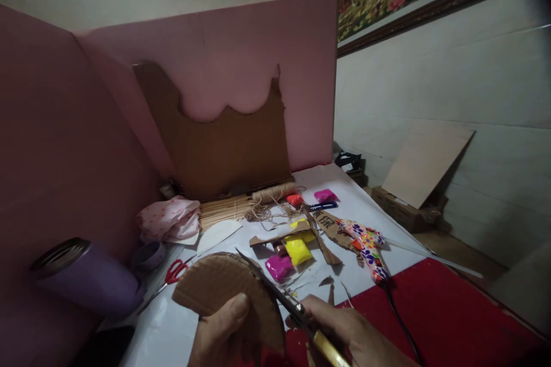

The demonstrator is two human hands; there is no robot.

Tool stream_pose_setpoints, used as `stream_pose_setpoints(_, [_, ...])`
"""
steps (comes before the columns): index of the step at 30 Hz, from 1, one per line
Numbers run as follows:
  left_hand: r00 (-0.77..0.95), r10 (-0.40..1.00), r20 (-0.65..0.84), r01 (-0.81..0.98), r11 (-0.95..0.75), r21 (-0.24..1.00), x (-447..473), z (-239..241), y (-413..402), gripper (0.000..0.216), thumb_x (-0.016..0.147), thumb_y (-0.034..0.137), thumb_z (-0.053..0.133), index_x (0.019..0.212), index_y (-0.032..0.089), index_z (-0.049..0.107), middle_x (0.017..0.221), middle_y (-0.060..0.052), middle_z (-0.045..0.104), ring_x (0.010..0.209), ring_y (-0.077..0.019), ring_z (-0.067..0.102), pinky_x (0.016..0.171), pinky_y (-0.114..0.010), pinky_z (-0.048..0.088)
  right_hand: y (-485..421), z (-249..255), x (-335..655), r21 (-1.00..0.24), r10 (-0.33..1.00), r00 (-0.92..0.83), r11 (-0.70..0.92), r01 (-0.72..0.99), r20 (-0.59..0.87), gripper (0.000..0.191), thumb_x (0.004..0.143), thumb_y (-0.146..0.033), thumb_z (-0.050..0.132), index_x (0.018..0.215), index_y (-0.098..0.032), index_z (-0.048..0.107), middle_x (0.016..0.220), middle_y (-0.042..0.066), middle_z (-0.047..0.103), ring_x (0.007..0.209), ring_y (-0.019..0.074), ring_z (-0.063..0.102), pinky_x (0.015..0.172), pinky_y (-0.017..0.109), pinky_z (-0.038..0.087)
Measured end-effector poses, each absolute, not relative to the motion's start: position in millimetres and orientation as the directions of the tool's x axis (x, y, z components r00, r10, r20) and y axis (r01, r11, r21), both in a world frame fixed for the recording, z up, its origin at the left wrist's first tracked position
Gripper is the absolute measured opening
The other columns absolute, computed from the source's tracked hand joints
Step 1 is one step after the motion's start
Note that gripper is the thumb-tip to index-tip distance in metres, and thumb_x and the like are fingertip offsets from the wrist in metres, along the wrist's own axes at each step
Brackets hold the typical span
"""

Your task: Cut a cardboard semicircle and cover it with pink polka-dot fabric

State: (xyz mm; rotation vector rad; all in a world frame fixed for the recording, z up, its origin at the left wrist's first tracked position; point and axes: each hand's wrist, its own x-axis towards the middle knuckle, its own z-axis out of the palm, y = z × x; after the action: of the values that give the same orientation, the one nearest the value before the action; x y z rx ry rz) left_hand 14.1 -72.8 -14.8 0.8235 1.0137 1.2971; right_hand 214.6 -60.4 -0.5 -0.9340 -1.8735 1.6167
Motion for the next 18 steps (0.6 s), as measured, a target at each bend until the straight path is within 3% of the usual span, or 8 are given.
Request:
stream_pose_setpoints(5, [-0.021, 0.993, -0.115, -0.408, 0.097, 0.908, 15, -16, -72, 0.036, 0.058, 0.050, 0.074, 0.054, 0.014, 0.067, 0.039, -0.001, 0.056, 0.032, -0.0090, 0.046, 0.031, -0.018, 0.034, -53, -5, 211, -0.979, 0.722, -0.687, 0.072, 0.191, -0.080, 0.052, 0.059, -0.062, 0.068, 0.078, -0.017, 0.050, 0.055, -0.007, 0.041, 0.051, 0.0068, 0.034, 0.043, 0.017, 0.025])
stream_pose_setpoints(11, [-0.009, 0.996, -0.091, -0.428, 0.078, 0.901, 18, -9, -71, 0.038, 0.059, 0.046, 0.075, 0.044, 0.014, 0.061, 0.035, 0.000, 0.051, 0.033, -0.0091, 0.047, 0.032, -0.018, 0.036, -54, -11, 207, -0.993, 0.755, -0.655, 0.055, 0.105, -0.028, 0.065, 0.058, -0.077, 0.054, 0.083, -0.017, 0.050, 0.057, -0.005, 0.041, 0.051, 0.0074, 0.032, 0.043, 0.018, 0.026])
stream_pose_setpoints(15, [-0.088, 0.987, -0.135, -0.429, 0.085, 0.899, 23, -6, -73, 0.043, 0.056, 0.049, 0.076, 0.038, 0.013, 0.058, 0.032, 0.001, 0.047, 0.031, -0.0073, 0.044, 0.032, -0.017, 0.033, -54, -12, 207, -0.990, 0.764, -0.645, 0.085, 0.112, -0.008, 0.059, 0.059, -0.071, 0.061, 0.080, -0.017, 0.048, 0.059, -0.005, 0.040, 0.052, 0.0073, 0.031, 0.043, 0.018, 0.026])
stream_pose_setpoints(18, [-0.149, 0.976, -0.160, -0.437, 0.080, 0.896, 25, -6, -74, 0.037, 0.054, 0.048, 0.077, 0.047, 0.013, 0.065, 0.034, 0.001, 0.051, 0.030, -0.0074, 0.044, 0.032, -0.017, 0.032, -53, -14, 207, -0.981, 0.790, -0.613, 0.131, 0.146, 0.014, 0.051, 0.060, -0.062, 0.068, 0.070, -0.018, 0.044, 0.056, -0.007, 0.034, 0.052, 0.0065, 0.026, 0.044, 0.019, 0.023])
